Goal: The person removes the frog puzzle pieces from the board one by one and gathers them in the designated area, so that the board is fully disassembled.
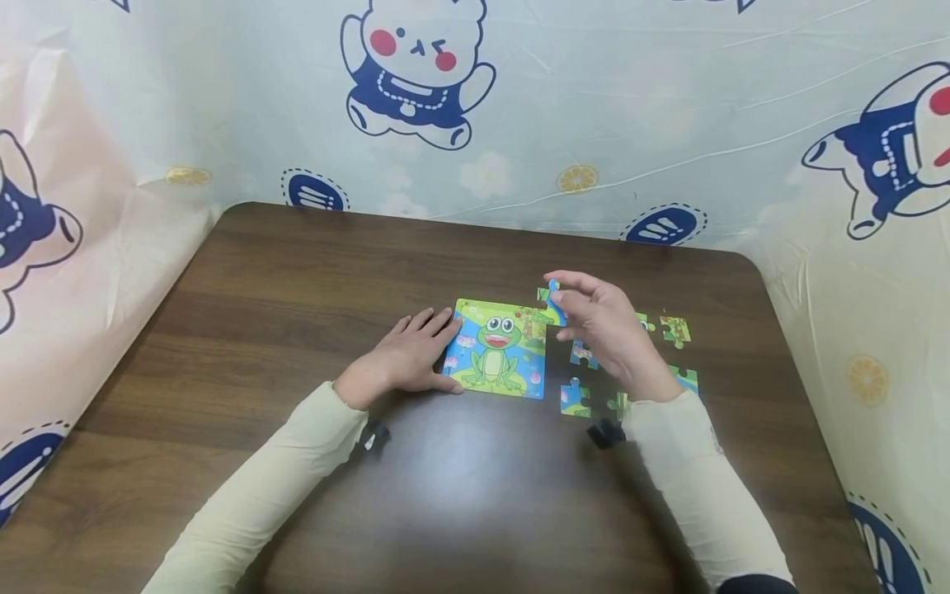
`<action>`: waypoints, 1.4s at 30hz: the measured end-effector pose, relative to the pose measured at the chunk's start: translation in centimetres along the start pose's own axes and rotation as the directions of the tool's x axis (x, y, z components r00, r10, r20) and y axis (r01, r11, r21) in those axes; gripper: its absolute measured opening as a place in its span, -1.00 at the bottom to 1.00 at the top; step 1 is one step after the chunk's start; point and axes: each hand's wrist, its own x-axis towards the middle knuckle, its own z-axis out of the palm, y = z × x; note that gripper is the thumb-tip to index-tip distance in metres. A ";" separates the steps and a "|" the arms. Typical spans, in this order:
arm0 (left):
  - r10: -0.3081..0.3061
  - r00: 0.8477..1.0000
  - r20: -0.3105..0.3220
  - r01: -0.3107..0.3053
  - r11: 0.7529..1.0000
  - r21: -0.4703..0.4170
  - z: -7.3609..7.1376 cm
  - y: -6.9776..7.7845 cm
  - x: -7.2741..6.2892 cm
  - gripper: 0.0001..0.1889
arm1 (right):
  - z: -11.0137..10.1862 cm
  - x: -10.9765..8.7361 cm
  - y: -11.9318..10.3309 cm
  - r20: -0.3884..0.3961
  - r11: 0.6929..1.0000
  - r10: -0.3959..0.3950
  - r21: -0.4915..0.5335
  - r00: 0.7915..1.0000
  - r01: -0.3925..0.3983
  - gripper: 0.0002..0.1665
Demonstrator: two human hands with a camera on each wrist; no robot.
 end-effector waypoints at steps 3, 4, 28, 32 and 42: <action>-0.002 1.000 0.002 0.002 1.000 -0.001 0.0 0.0 0.0 0.14 | -0.5 -0.3 0.1 -0.009 1.000 0.001 0.011 1.000 -0.001 -0.53; -0.002 1.000 0.003 0.002 1.000 -0.002 0.0 0.0 0.0 0.14 | -0.7 -0.4 0.1 -0.011 1.000 0.001 0.016 1.000 -0.001 -0.51; -0.005 1.000 0.003 0.005 1.000 0.006 0.0 0.1 0.1 0.14 | -8.7 -4.5 1.5 -0.042 0.991 0.008 0.137 0.999 -0.002 -0.66; -0.005 1.000 0.004 0.005 1.000 0.004 0.0 0.1 0.1 0.15 | -10.6 -5.6 2.0 -0.035 0.979 -0.012 0.201 0.999 0.019 -0.68; -0.003 1.000 0.001 0.003 1.000 0.005 0.1 0.1 0.1 0.14 | -14.9 -8.5 3.3 -0.049 0.946 -0.039 0.321 0.998 0.053 -0.61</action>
